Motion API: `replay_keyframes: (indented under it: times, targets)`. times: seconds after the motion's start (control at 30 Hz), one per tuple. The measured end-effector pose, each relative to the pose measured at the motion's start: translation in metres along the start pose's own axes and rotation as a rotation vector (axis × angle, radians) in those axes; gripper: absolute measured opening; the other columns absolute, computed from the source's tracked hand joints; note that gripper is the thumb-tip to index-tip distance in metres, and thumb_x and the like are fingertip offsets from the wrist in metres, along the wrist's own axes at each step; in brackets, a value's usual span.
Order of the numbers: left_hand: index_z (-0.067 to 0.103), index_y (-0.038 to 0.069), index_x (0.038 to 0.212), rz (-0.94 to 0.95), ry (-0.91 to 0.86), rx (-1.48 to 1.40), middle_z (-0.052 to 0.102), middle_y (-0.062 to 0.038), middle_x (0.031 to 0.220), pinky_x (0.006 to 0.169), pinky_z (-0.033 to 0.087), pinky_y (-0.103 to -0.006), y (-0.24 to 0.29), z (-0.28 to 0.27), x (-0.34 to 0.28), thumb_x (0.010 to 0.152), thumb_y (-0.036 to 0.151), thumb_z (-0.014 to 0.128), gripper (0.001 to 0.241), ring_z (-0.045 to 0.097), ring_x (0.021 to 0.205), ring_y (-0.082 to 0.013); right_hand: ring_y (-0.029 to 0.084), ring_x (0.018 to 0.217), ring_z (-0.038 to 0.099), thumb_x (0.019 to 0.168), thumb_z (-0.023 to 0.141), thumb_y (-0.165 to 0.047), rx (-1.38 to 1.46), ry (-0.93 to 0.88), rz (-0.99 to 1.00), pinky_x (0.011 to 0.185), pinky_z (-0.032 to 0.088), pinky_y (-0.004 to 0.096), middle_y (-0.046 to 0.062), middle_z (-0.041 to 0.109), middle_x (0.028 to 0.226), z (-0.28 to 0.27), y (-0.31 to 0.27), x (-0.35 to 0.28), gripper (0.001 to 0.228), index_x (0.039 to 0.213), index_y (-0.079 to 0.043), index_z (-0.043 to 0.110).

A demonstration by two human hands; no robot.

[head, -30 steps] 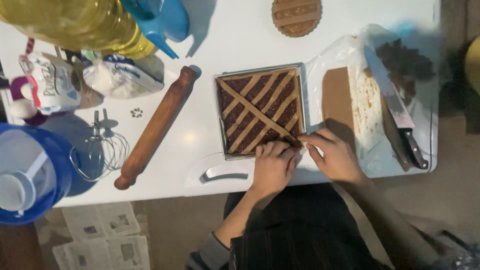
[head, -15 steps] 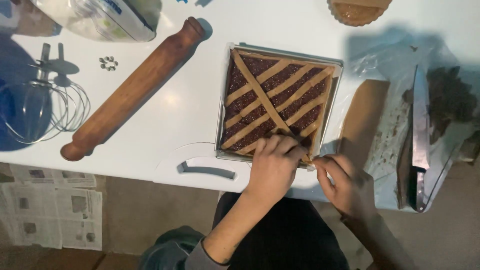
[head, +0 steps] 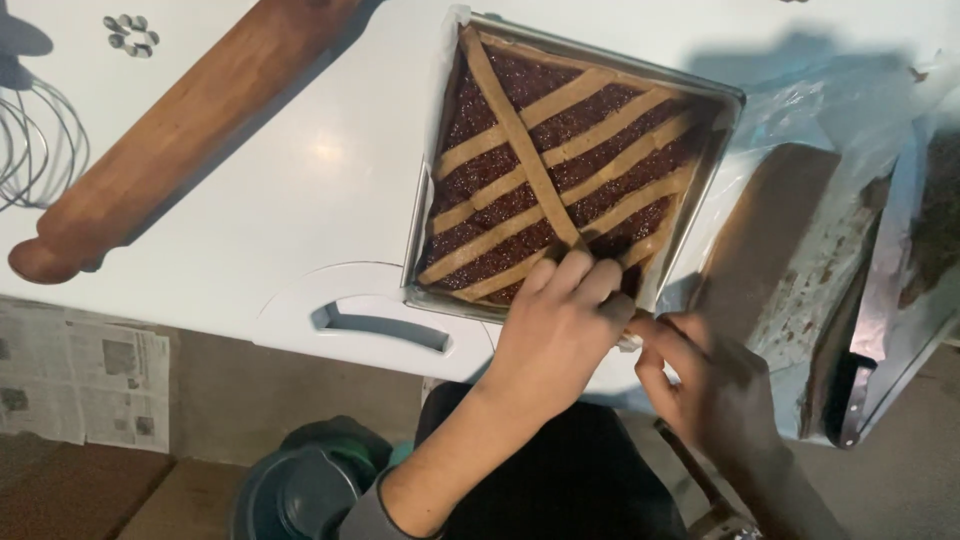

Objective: Preparing dough strips and placing them on a lattice pie.

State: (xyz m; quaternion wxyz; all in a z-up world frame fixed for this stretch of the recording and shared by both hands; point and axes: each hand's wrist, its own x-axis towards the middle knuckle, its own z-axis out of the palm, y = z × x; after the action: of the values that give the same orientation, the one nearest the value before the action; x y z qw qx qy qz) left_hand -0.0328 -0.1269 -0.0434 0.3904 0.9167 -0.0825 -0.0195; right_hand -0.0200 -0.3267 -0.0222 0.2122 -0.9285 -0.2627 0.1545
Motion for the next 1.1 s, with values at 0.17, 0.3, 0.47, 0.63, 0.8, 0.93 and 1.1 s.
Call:
replay_keyframes:
  times: [0.17,0.3,0.47,0.63,0.8,0.93,1.1]
  targets:
    - [0.080,0.010,0.089,-0.029,-0.035,-0.066,0.061,-0.002,0.098,0.090,0.044,-0.0355,-0.001,0.003,-0.002,0.079,0.017,0.065,0.019,0.055,0.106,-0.0206,0.022,0.082,0.073,0.084,0.075,-0.003,0.063,0.041,0.035,0.069,0.057,0.034,0.007,0.073,0.100,-0.001,-0.006,0.000,0.025,0.109,-0.008,0.073]
    - [0.079,0.011,0.084,0.012,-0.024,-0.057,0.064,-0.002,0.098,0.089,0.042,-0.0366,-0.007,0.010,0.006,0.078,0.018,0.065,0.017,0.056,0.105,-0.0205,0.022,0.088,0.075,0.086,0.075,-0.003,0.095,0.075,0.091,0.075,0.058,0.033,0.007,0.074,0.102,0.004,-0.004,-0.006,0.022,0.107,-0.008,0.072]
    - [0.077,0.013,0.081,0.008,-0.065,-0.036,0.063,-0.002,0.094,0.089,0.042,-0.0370,-0.008,0.016,0.012,0.079,0.017,0.065,0.014,0.056,0.104,-0.0204,0.022,0.091,0.076,0.086,0.078,-0.004,0.100,0.111,0.101,0.077,0.059,0.032,0.007,0.075,0.102,0.005,-0.007,-0.007,0.022,0.106,-0.008,0.072]
    - [0.077,0.012,0.083,0.038,-0.029,0.042,0.063,-0.001,0.097,0.089,0.042,-0.0369,-0.003,0.014,0.010,0.076,0.017,0.064,0.015,0.056,0.104,-0.0201,0.021,0.090,0.076,0.085,0.080,-0.005,0.107,0.138,0.127,0.077,0.058,0.032,0.007,0.075,0.101,0.010,-0.006,-0.010,0.020,0.104,-0.008,0.074]
    - [0.077,0.012,0.085,-0.008,-0.047,-0.091,0.060,0.000,0.093,0.086,0.041,-0.0376,-0.008,0.011,0.009,0.079,0.017,0.065,0.015,0.055,0.102,-0.0200,0.022,0.092,0.075,0.086,0.079,-0.005,0.076,0.162,0.127,0.079,0.058,0.032,0.006,0.075,0.102,0.014,-0.004,-0.013,0.021,0.106,-0.010,0.074]
    - [0.078,0.012,0.086,-0.010,-0.023,-0.083,0.059,-0.001,0.092,0.086,0.041,-0.0381,-0.006,0.014,0.010,0.079,0.019,0.065,0.015,0.055,0.101,-0.0201,0.021,0.093,0.076,0.088,0.079,-0.005,0.090,0.158,0.136,0.080,0.058,0.032,0.006,0.075,0.103,0.015,-0.003,-0.015,0.020,0.107,-0.010,0.074]
    - [0.078,0.011,0.093,0.029,-0.002,-0.023,0.060,0.000,0.098,0.087,0.041,-0.0354,-0.002,0.014,0.006,0.081,0.016,0.065,0.018,0.054,0.105,-0.0193,0.021,0.091,0.076,0.089,0.078,-0.006,0.093,0.143,0.187,0.079,0.058,0.031,0.006,0.076,0.103,0.017,-0.003,-0.019,0.017,0.106,-0.009,0.074]
